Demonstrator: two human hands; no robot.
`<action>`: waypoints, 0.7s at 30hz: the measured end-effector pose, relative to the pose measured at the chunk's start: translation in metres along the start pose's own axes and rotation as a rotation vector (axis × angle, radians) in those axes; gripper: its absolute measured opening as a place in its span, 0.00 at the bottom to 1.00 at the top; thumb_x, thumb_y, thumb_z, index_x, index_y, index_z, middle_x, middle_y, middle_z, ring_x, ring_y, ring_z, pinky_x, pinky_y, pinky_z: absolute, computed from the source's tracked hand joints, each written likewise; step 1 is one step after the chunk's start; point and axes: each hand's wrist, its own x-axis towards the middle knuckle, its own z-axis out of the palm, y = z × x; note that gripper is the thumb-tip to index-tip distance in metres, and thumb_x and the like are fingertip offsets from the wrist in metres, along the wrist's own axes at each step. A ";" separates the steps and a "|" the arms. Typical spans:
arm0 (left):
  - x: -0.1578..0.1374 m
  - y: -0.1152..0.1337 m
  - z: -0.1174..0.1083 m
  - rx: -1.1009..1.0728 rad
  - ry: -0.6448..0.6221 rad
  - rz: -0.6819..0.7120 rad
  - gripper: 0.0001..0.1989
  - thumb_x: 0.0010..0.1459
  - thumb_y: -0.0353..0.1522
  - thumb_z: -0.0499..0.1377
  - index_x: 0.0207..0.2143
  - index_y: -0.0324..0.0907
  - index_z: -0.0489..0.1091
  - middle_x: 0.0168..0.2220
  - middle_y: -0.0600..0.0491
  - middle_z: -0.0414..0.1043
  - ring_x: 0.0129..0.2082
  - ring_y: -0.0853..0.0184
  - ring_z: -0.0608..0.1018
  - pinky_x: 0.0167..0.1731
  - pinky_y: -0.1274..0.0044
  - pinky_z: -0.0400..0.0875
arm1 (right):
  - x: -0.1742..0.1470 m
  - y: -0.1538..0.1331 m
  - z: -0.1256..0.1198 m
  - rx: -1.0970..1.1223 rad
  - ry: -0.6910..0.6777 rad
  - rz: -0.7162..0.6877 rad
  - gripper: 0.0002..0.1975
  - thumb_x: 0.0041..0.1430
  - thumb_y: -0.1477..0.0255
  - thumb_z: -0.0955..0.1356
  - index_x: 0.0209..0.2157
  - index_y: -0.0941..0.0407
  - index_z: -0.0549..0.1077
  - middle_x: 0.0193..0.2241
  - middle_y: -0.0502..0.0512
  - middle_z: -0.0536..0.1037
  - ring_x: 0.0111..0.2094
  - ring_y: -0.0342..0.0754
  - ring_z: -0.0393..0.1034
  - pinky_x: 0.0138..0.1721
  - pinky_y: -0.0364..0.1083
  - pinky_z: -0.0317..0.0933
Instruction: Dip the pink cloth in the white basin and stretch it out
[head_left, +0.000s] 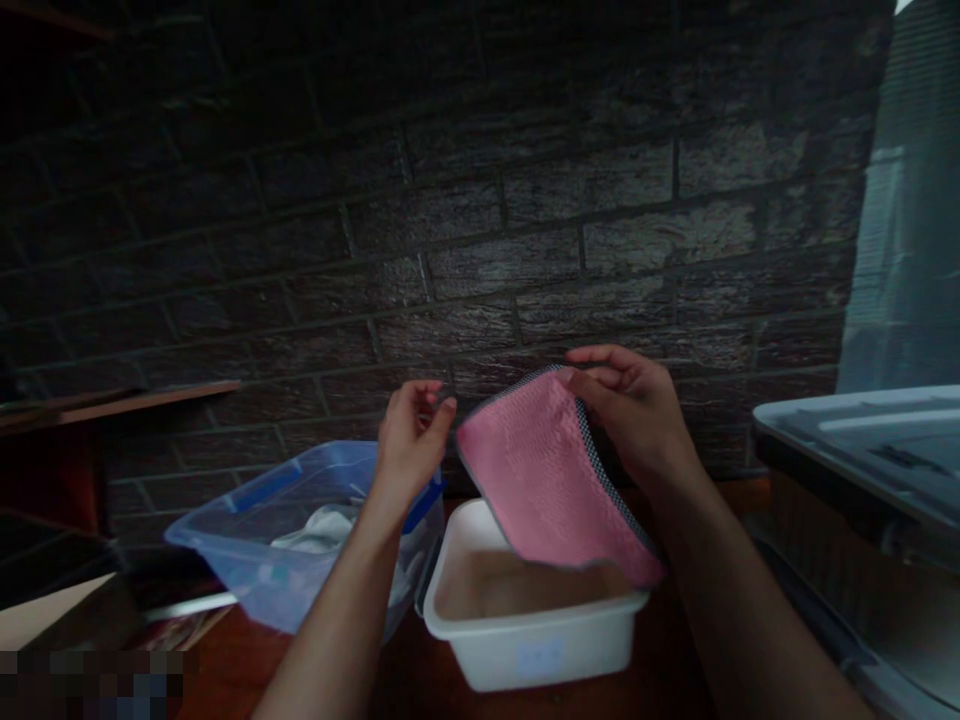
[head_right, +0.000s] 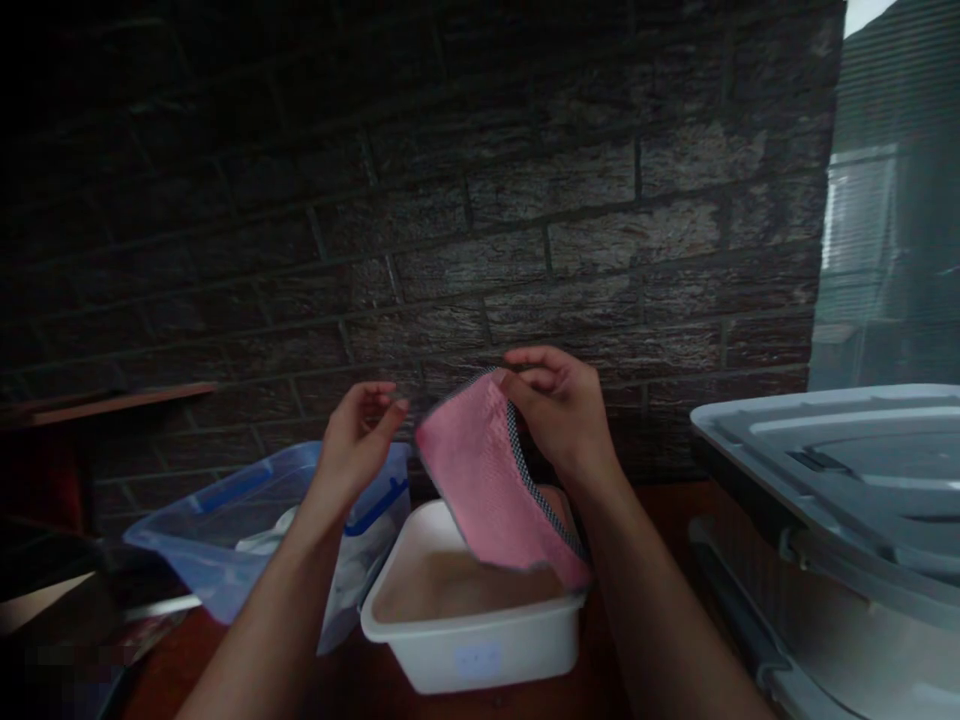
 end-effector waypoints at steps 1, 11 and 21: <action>-0.004 0.008 0.000 -0.007 -0.039 0.002 0.18 0.59 0.44 0.65 0.44 0.41 0.73 0.37 0.50 0.71 0.32 0.68 0.72 0.30 0.78 0.64 | -0.001 0.001 0.002 0.000 -0.009 0.019 0.23 0.51 0.62 0.78 0.44 0.59 0.75 0.28 0.54 0.78 0.23 0.39 0.64 0.23 0.37 0.58; -0.038 0.070 0.008 -0.645 -0.646 -0.412 0.23 0.64 0.48 0.59 0.45 0.36 0.76 0.42 0.43 0.75 0.39 0.63 0.77 0.40 0.74 0.72 | -0.017 0.022 0.037 -0.114 -0.496 0.085 0.17 0.63 0.74 0.65 0.52 0.57 0.74 0.45 0.56 0.79 0.44 0.46 0.76 0.47 0.45 0.69; -0.031 0.059 0.000 -0.510 -0.494 -0.288 0.20 0.64 0.45 0.61 0.33 0.36 0.69 0.31 0.52 0.64 0.30 0.73 0.65 0.31 0.81 0.59 | -0.003 0.025 0.023 -0.237 -0.186 -0.062 0.17 0.57 0.71 0.71 0.49 0.57 0.75 0.46 0.56 0.78 0.43 0.47 0.74 0.45 0.47 0.69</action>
